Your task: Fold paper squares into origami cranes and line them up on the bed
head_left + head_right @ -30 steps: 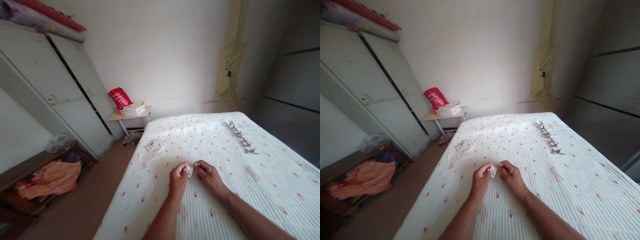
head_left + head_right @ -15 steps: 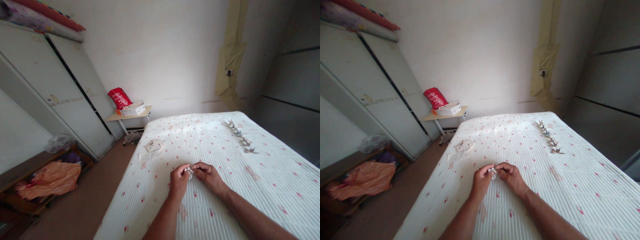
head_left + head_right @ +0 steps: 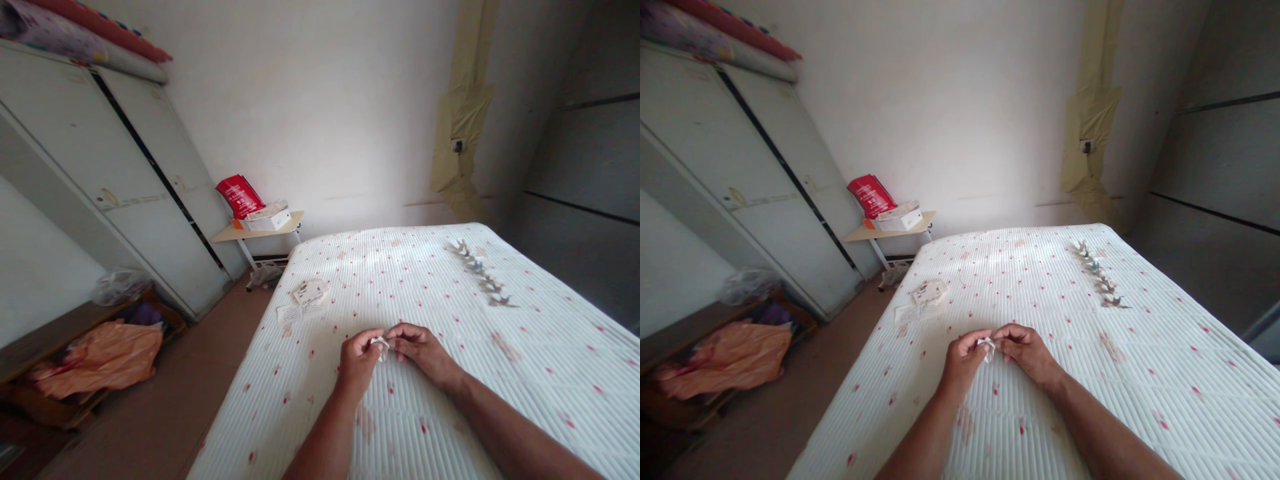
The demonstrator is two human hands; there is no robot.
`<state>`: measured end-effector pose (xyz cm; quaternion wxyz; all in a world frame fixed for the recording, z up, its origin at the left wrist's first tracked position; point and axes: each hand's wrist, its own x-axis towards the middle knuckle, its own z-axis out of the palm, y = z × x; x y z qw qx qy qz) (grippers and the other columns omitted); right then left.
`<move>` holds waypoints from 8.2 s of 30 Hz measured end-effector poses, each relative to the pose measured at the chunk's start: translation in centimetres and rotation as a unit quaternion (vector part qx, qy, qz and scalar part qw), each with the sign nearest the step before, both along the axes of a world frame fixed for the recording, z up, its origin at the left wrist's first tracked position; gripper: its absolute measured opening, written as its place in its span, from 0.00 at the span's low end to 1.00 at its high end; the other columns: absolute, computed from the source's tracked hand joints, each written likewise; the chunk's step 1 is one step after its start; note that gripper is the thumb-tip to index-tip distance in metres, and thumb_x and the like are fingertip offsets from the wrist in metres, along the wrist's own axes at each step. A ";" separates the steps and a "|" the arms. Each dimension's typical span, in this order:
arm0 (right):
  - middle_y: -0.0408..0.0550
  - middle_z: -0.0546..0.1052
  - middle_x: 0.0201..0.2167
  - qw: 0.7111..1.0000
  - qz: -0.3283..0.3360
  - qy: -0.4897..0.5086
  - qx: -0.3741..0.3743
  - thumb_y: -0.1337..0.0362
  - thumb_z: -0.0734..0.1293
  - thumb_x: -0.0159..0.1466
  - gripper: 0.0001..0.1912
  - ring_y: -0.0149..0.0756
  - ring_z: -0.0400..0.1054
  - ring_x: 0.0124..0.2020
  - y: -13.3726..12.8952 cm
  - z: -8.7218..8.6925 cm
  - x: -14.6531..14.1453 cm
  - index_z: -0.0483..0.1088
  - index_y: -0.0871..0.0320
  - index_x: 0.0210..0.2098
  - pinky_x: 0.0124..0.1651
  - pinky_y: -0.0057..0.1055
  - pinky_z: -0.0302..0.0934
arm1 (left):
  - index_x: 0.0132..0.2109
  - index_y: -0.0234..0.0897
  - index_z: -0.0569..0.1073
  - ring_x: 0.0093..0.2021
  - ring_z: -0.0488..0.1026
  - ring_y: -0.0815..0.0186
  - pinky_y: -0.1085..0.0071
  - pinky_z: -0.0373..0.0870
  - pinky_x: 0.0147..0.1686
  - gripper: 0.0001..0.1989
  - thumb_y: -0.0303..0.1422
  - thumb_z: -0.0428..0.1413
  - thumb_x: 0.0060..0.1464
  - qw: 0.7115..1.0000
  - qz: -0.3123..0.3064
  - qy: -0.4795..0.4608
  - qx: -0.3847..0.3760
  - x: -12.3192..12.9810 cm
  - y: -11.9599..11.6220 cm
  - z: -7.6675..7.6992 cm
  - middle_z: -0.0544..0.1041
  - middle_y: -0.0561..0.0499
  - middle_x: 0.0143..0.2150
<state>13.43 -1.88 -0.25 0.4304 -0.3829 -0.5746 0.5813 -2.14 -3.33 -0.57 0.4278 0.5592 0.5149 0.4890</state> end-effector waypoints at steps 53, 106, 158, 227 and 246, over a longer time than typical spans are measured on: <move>0.45 0.72 0.28 0.973 -0.038 -0.150 0.169 0.62 0.62 0.58 0.05 0.34 0.67 0.31 -0.3 -1.0 -0.7 0.68 0.58 0.30 0.36 0.29 0.61 | 0.49 0.33 0.72 0.46 0.73 0.62 0.66 0.68 0.49 0.23 0.22 0.50 0.43 0.996 -0.038 0.077 0.023 0.1 0.0 -0.1 0.76 0.47 0.46; 0.40 0.67 0.24 0.979 -0.090 -0.124 0.137 0.58 0.64 0.56 0.08 0.30 0.61 0.26 -0.3 -1.1 -1.1 0.66 0.57 0.28 0.29 0.27 0.57 | 0.46 0.34 0.69 0.23 0.61 0.74 0.78 0.57 0.24 0.19 0.27 0.53 0.43 0.997 -0.057 -0.052 -0.030 0.0 -0.2 -0.2 0.67 0.57 0.24; 0.41 0.69 0.21 0.962 -0.097 -0.196 0.161 0.58 0.59 0.61 0.11 0.30 0.63 0.24 -0.7 -1.1 -1.4 0.64 0.57 0.26 0.28 0.26 0.56 | 0.29 0.34 0.68 0.22 0.64 0.72 0.76 0.60 0.24 0.07 0.34 0.53 0.49 0.982 -0.091 -0.159 -0.054 -0.5 0.4 -0.5 0.70 0.54 0.20; 0.36 0.64 0.17 0.993 -0.073 -0.073 0.060 0.53 0.63 0.58 0.14 0.27 0.58 0.18 -0.8 -0.7 -1.5 0.58 0.55 0.25 0.22 0.25 0.54 | 0.30 0.34 0.67 0.22 0.62 0.72 0.75 0.58 0.24 0.15 0.44 0.56 0.44 0.986 -0.069 -0.144 -0.050 0.2 0.0 0.1 0.67 0.54 0.21; 0.47 0.67 0.31 0.952 -0.095 -0.135 0.257 0.60 0.61 0.61 0.09 0.35 0.63 0.34 -0.4 0.2 -0.9 0.65 0.56 0.26 0.37 0.31 0.59 | 0.28 0.33 0.70 0.24 0.64 0.72 0.75 0.59 0.26 0.07 0.32 0.58 0.42 0.984 -0.080 -0.154 -0.052 0.8 -0.2 0.3 0.69 0.54 0.23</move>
